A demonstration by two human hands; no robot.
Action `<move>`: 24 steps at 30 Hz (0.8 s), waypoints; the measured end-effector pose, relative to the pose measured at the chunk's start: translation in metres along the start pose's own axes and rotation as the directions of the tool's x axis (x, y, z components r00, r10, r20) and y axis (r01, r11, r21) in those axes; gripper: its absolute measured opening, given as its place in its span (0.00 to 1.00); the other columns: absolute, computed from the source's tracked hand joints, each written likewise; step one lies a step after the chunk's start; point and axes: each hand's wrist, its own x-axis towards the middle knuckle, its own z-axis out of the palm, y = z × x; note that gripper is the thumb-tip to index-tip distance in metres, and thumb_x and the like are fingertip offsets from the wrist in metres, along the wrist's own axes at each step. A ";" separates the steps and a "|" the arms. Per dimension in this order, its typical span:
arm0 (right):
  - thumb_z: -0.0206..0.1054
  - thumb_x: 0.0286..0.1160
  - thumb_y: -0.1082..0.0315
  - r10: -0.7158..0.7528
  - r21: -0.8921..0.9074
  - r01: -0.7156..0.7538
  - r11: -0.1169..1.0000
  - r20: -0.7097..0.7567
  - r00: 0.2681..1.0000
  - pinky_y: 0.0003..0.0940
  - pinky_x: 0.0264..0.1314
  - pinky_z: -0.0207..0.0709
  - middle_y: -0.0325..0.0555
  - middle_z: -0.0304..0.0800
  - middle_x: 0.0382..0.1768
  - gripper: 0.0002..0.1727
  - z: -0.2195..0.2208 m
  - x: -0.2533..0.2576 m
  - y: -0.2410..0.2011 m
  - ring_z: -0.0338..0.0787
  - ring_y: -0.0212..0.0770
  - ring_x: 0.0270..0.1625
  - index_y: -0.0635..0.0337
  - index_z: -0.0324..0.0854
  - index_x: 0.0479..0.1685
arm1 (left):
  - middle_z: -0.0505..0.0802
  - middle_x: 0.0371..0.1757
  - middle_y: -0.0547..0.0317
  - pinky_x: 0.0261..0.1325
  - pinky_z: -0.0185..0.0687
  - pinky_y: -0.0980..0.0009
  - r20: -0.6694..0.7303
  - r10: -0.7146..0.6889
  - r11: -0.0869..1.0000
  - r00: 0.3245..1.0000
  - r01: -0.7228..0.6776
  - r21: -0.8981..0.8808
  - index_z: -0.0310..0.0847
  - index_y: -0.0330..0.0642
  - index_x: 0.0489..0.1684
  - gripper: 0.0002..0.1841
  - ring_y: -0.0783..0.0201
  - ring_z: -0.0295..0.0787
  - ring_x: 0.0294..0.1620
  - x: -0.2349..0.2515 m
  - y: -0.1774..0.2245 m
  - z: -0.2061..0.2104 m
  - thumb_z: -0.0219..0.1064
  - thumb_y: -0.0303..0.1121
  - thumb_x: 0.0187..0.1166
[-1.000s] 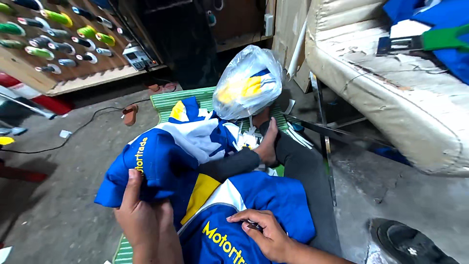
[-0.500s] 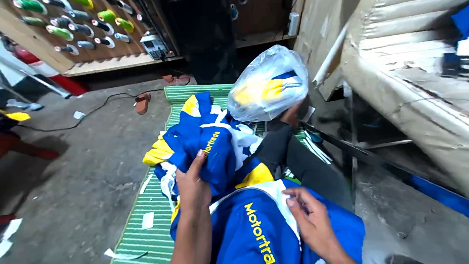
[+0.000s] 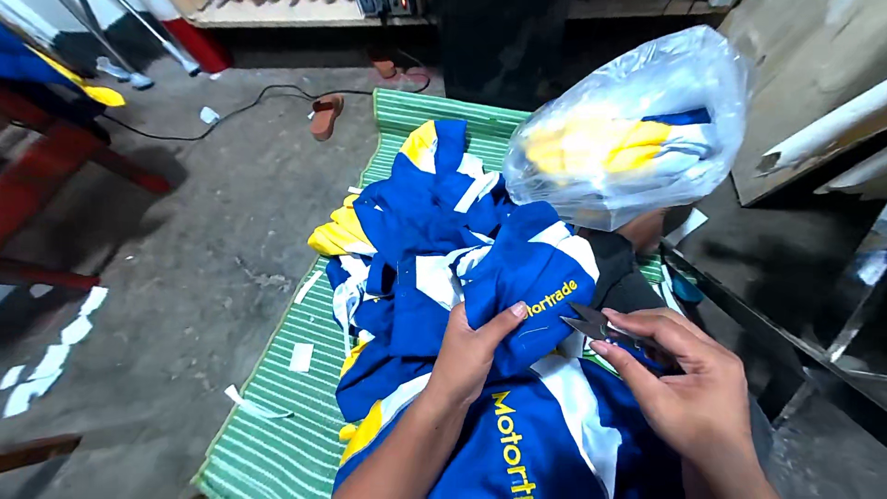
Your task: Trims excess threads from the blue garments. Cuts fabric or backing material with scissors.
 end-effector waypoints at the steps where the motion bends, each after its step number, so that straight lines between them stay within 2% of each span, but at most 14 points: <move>1: 0.79 0.66 0.58 0.006 0.006 -0.006 1.000 0.001 1.000 0.10 0.42 0.77 0.39 0.93 0.44 0.17 -0.002 0.000 0.001 0.86 0.19 0.43 0.61 0.94 0.47 | 0.95 0.39 0.55 0.56 0.91 0.66 0.010 0.006 1.000 1.000 -0.006 0.014 0.85 0.33 0.44 0.07 0.66 0.94 0.43 0.000 -0.002 0.001 0.65 0.17 0.75; 8: 0.77 0.68 0.55 0.000 -0.040 0.001 0.999 0.020 1.000 0.13 0.44 0.79 0.37 0.95 0.45 0.15 -0.008 -0.002 0.004 0.88 0.20 0.46 0.54 0.96 0.46 | 0.95 0.37 0.57 0.54 0.91 0.68 0.052 -0.001 0.999 0.999 -0.002 0.053 0.87 0.34 0.39 0.06 0.68 0.94 0.42 -0.005 -0.006 0.007 0.66 0.17 0.75; 14: 0.74 0.72 0.51 -0.034 -0.148 0.042 0.988 0.053 0.998 0.32 0.51 0.80 0.34 0.96 0.45 0.15 -0.015 -0.002 0.006 0.90 0.26 0.48 0.48 0.97 0.46 | 0.95 0.37 0.56 0.55 0.90 0.68 0.046 -0.071 0.997 0.996 0.069 0.044 0.86 0.33 0.40 0.06 0.68 0.94 0.42 -0.006 -0.004 0.010 0.65 0.16 0.75; 16: 0.73 0.72 0.50 -0.052 -0.166 0.062 0.984 0.063 0.997 0.35 0.52 0.80 0.33 0.97 0.45 0.15 -0.017 -0.001 0.008 0.91 0.28 0.49 0.47 0.97 0.46 | 0.95 0.37 0.55 0.55 0.90 0.68 0.048 -0.097 0.995 0.994 0.096 0.027 0.85 0.33 0.40 0.06 0.67 0.94 0.42 -0.006 -0.004 0.010 0.65 0.17 0.75; 21: 0.72 0.74 0.49 -0.090 -0.174 0.111 0.978 0.123 0.988 0.38 0.53 0.78 0.33 0.96 0.46 0.15 -0.024 0.006 0.011 0.90 0.30 0.49 0.45 0.97 0.47 | 0.94 0.39 0.53 0.55 0.90 0.66 0.047 -0.162 0.987 0.986 0.163 -0.012 0.84 0.32 0.44 0.06 0.66 0.93 0.43 -0.003 -0.003 0.011 0.64 0.17 0.75; 24: 0.71 0.74 0.48 -0.083 -0.186 0.111 0.976 0.151 0.985 0.38 0.53 0.80 0.32 0.97 0.47 0.16 -0.027 0.010 0.012 0.91 0.30 0.49 0.44 0.97 0.46 | 0.95 0.39 0.54 0.55 0.90 0.67 0.051 -0.150 0.989 0.987 0.150 0.001 0.84 0.33 0.43 0.06 0.66 0.94 0.43 -0.002 -0.004 0.013 0.65 0.16 0.75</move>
